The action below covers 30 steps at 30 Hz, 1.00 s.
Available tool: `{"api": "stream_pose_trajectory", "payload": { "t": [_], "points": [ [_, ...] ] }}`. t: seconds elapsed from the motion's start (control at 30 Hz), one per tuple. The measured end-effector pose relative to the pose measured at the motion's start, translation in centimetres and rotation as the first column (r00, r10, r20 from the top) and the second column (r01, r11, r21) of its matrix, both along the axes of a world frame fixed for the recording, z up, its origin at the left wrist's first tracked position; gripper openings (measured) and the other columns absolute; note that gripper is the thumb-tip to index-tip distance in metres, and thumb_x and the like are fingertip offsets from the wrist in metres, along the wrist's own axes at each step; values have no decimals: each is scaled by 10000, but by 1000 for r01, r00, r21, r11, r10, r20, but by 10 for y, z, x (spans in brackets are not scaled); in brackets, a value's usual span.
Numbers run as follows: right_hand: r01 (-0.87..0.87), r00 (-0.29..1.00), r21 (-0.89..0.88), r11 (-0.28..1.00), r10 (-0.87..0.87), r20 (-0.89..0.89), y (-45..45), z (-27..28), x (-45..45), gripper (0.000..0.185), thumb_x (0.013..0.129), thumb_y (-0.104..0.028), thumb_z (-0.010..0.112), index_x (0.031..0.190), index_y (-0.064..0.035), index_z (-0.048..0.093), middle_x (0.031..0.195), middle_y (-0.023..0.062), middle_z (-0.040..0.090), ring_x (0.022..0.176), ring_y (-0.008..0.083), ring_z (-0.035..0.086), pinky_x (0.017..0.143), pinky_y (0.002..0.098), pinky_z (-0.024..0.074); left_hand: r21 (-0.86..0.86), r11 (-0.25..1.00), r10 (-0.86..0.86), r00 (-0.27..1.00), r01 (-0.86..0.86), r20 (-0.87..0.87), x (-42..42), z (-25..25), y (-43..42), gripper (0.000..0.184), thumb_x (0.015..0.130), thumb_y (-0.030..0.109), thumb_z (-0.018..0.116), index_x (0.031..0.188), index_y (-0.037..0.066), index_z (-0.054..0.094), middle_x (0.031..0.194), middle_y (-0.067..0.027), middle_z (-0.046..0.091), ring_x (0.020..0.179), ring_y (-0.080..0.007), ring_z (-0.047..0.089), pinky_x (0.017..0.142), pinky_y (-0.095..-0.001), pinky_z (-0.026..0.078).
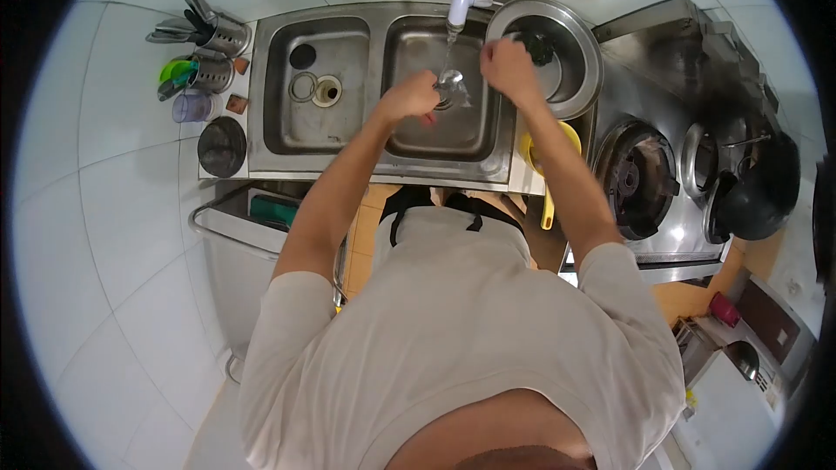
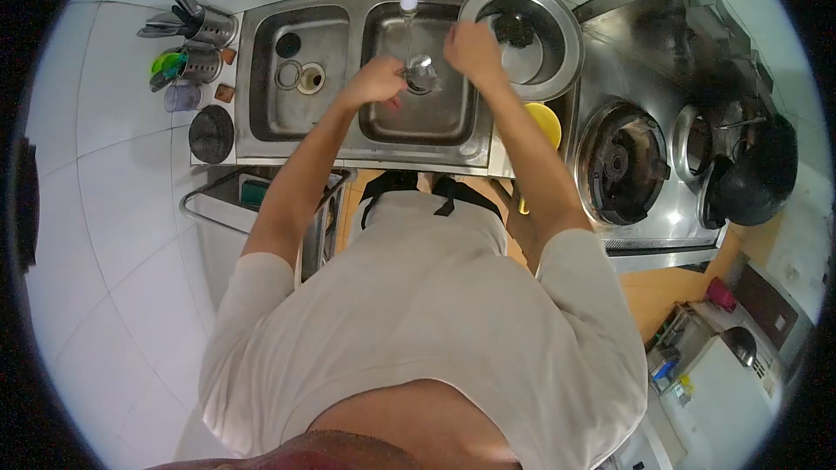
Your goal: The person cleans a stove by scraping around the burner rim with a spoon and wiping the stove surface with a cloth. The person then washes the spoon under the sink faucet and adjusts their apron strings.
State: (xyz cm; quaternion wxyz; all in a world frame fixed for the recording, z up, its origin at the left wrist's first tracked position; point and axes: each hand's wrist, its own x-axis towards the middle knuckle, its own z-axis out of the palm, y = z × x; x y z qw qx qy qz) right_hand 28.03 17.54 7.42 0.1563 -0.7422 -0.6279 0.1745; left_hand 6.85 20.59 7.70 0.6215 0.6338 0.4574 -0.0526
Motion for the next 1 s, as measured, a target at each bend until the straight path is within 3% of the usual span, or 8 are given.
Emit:
{"api": "stream_pose_trajectory", "payload": {
  "t": [0.07,0.1,0.2,0.33,0.43,0.73,0.83,1.0],
  "points": [
    [-84,990,-143,986,67,-122,-26,-18,-6,258,846,-192,582,990,-7,689,849,229,702,702,419,676,697,496,558,28,999,36,998,-35,-46,6,-6,1,230,861,-10,472,1003,-154,581,948,-263,663,681,-326,715,549,-391,611],
    [9,884,-370,929,-180,-430,-36,-30,-16,267,883,-233,586,995,-11,684,852,178,701,701,360,682,688,440,561,-1,999,49,998,-50,-42,6,-6,1,254,865,-8,472,1046,-164,557,954,-270,660,698,-329,716,559,-392,612],
    [50,300,-619,784,-603,-739,-61,-43,-58,278,943,-272,576,1006,-17,667,831,89,677,652,235,650,631,351,549,-139,972,193,981,-190,12,5,-9,-12,357,877,0,471,1182,-184,466,963,-280,654,747,-330,718,593,-395,615],
    [23,-285,-602,798,-572,-769,-72,-68,-90,254,953,-245,579,1036,-11,637,797,74,637,562,174,559,525,311,483,-294,811,568,802,-506,186,1,-28,-57,373,908,29,461,1227,-164,442,909,-261,652,769,-328,711,619,-412,616],
    [21,-137,-591,806,-583,-800,-68,-75,-86,227,933,-233,599,945,-14,659,737,59,611,531,141,491,455,308,386,-337,763,629,754,-552,189,-2,-35,-66,414,923,92,505,1286,-95,438,924,-187,658,761,-273,695,618,-384,597],
    [153,712,-442,884,-409,-571,-39,-61,-54,315,785,-287,644,767,16,726,764,163,704,662,270,663,629,377,505,-226,810,572,814,-541,103,2,-47,-34,255,904,262,629,1066,65,649,928,-26,656,825,-133,596,707,-329,487],
    [212,767,-354,911,-380,-518,-35,-53,-48,238,760,-215,681,636,-12,675,564,57,599,509,136,528,433,329,367,-338,771,603,790,-540,114,14,-57,-22,243,878,241,668,1039,59,654,894,-21,645,845,-140,585,763,-365,477],
    [204,810,-374,905,-371,-455,-23,-54,-33,327,715,-303,678,773,14,737,747,183,705,724,308,681,721,391,523,-359,766,619,764,-534,185,27,-64,-1,219,868,212,699,1017,54,671,905,-26,653,871,-147,597,766,-365,478]
  ]
}}
